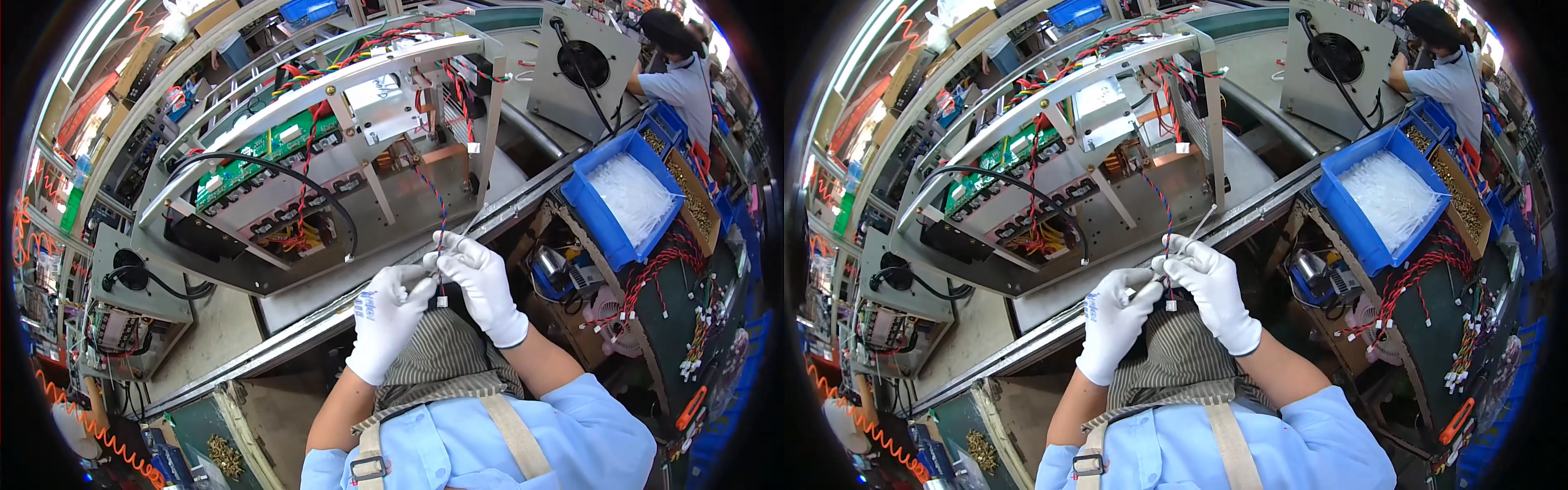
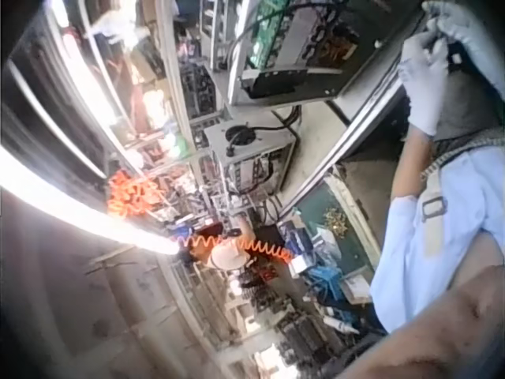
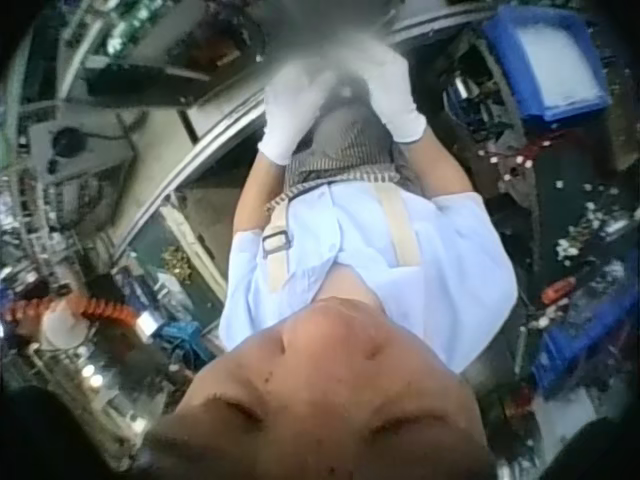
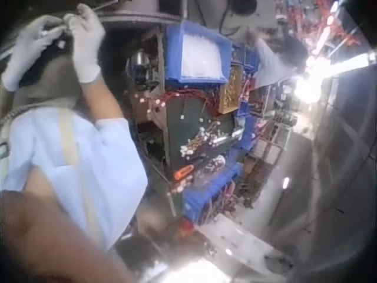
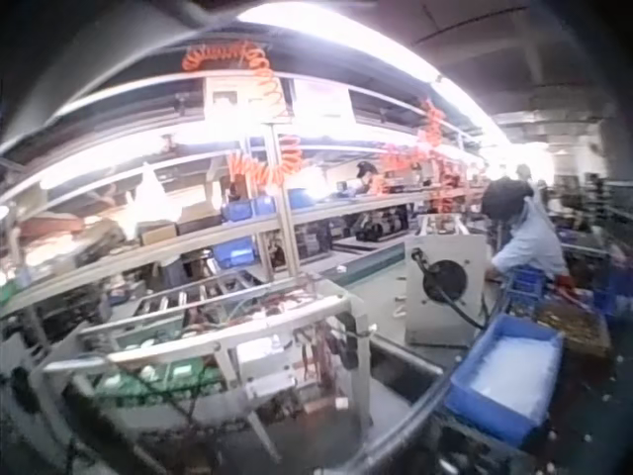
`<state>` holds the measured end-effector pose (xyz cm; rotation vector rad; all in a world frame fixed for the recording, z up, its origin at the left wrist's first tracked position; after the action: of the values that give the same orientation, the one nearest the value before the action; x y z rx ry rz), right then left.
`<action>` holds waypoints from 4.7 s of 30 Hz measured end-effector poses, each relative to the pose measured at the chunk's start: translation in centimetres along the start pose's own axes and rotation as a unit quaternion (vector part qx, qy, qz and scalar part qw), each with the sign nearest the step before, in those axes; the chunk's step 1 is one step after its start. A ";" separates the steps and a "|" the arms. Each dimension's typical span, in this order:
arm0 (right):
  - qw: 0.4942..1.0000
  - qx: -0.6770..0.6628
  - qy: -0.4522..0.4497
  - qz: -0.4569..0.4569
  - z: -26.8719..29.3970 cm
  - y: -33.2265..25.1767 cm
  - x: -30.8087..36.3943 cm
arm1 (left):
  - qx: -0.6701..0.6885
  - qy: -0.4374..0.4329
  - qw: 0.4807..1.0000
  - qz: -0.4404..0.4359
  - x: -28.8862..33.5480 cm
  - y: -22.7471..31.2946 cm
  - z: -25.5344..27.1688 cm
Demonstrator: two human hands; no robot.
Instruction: The person assembles an electronic device by connecting various wires to a circuit board and securing them with zip ties. They handle red and black wires, a green circuit board, and white zip ties, organizing the connections within a metal chassis on a factory assembly line.
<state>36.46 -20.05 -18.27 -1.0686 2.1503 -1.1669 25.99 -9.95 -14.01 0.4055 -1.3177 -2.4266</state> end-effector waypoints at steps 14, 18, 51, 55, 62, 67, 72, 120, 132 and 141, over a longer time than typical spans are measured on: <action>0.996 0.080 0.020 0.039 0.2 0.7 0.7 | 0.241 -0.106 0.962 0.077 -0.1 -2.2 -2.8; 0.997 0.076 0.014 -0.004 -0.1 0.0 0.9 | 0.284 -0.147 0.942 0.104 1.2 -1.0 -2.2; 0.974 0.203 -0.027 0.101 -1.4 -1.9 1.3 | 0.360 -0.017 0.932 0.027 -0.1 2.5 -0.9; 0.950 0.287 -0.040 0.119 -2.0 -2.8 1.7 | 0.354 0.005 0.935 0.037 -0.1 2.2 -0.8; 0.851 0.475 -0.012 0.222 -3.3 -5.0 2.4 | 0.270 0.005 0.963 0.013 0.3 1.9 -0.8; 0.856 0.481 -0.014 0.190 -2.8 -4.4 2.2 | -0.061 0.017 0.988 -0.141 0.7 5.0 0.1; 0.906 0.406 -0.036 0.113 -2.0 -3.2 1.2 | 0.014 -0.002 0.978 -0.210 1.7 6.0 -0.3; 0.753 0.486 -0.406 0.180 -21.5 -2.4 -0.6 | 0.345 -0.138 0.927 0.055 7.8 -2.6 7.2; 0.952 0.176 -0.234 0.087 -14.4 -5.1 -2.7 | 0.030 -0.099 0.995 0.001 6.5 -2.4 8.8; 0.932 0.268 -0.228 0.088 -14.8 -3.5 -3.7 | 0.167 0.049 0.976 -0.131 4.1 2.3 11.9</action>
<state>29.77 -11.03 -7.36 -0.7796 1.4215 -1.1808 17.81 -4.00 -6.12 0.8235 -1.7257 -2.3458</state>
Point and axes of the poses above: each hand's wrist, its own x-axis away from the middle knuckle, its own z-axis out of the back of the hand, y = z × x, the point moved 9 cm from there along -x, towards the middle knuckle, and after that the axes turned 12 degrees about -y, right-handed, at the moved point
